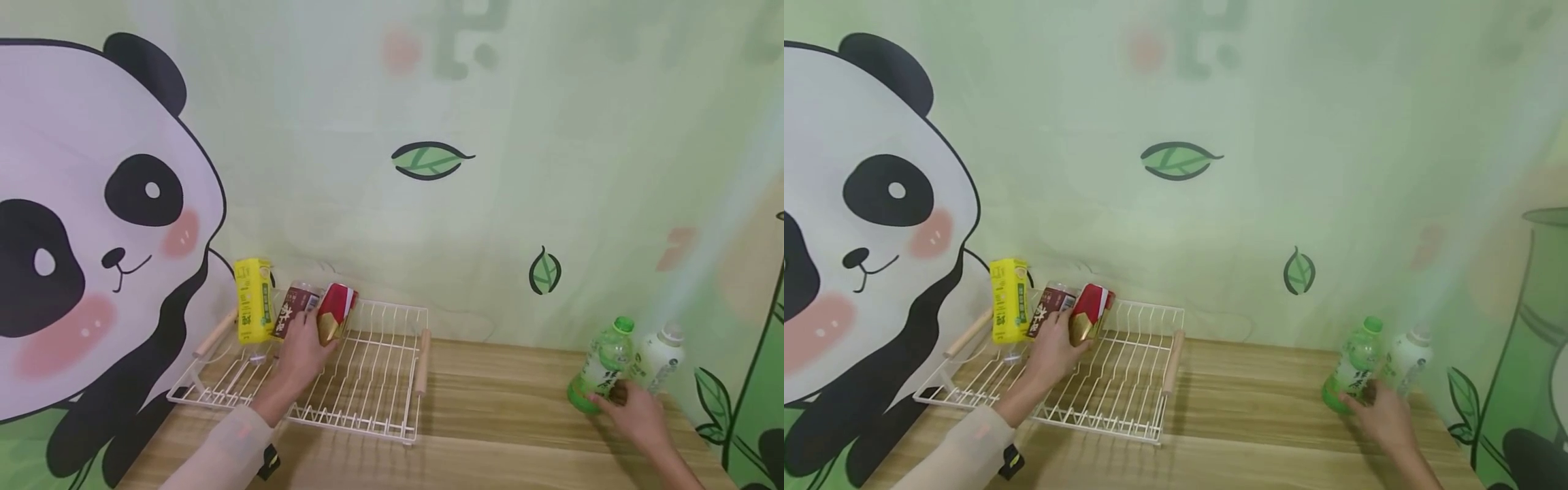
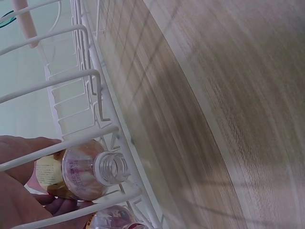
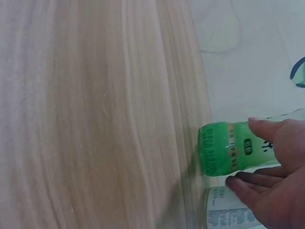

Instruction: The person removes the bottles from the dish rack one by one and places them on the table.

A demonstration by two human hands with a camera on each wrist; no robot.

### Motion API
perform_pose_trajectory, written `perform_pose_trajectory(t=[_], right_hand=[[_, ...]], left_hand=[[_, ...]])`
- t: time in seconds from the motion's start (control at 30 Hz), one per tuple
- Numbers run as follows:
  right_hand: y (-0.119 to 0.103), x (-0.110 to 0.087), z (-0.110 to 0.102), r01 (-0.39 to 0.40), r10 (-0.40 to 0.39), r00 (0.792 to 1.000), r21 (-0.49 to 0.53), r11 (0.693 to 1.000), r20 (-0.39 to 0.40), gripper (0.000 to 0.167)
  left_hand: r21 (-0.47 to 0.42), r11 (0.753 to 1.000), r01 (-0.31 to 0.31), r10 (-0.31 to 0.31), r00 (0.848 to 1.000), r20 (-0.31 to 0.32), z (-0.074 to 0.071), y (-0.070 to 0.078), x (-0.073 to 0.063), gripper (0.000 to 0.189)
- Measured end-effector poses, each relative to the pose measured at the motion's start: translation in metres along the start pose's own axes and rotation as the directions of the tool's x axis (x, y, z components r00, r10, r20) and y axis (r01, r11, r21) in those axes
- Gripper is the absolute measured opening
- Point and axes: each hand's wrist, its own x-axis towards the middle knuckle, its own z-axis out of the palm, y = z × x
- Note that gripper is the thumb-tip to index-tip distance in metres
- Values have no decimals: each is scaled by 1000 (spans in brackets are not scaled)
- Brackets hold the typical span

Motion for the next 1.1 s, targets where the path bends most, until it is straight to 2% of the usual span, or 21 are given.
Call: perform_pose_trajectory(t=[0.17, 0.37, 0.57, 0.7, 0.77, 0.9, 1.0, 1.1], right_hand=[[-5, -10, -11, -54, 56, 992, -25, 998, 111, 86], [-23, -22, -24, -61, 68, 984, -51, 997, 166, 81], [-58, -30, -32, 6, -2, 984, -21, 1000, 177, 78], [-91, -33, -31, 119, -121, 985, 29, 992, 121, 70], [-106, -34, -27, 204, -208, 976, 53, 977, 72, 63], [-134, -29, -20, 344, -345, 938, 64, 937, 9, 54], [-152, -25, -17, 392, -393, 920, 53, 918, 7, 58], [-170, -21, -15, 427, -427, 904, 27, 904, 1, 65]], left_hand=[[18, 1000, 1, -2, 1000, 30, 2, 3, -1, 89], [-6, 1000, 10, -10, 996, 92, 4, 5, -3, 92], [-39, 998, 39, -34, 990, 134, 4, 7, -6, 88], [-81, 996, 28, -18, 992, 126, 0, 8, -5, 80], [-102, 995, 4, 8, 993, 115, -4, 10, -5, 77], [-111, 991, -75, 88, 990, 110, -14, 21, -8, 76], [-112, 982, -155, 167, 979, 117, -21, 38, -14, 76], [-96, 965, -245, 255, 959, 122, -28, 58, -21, 76]])
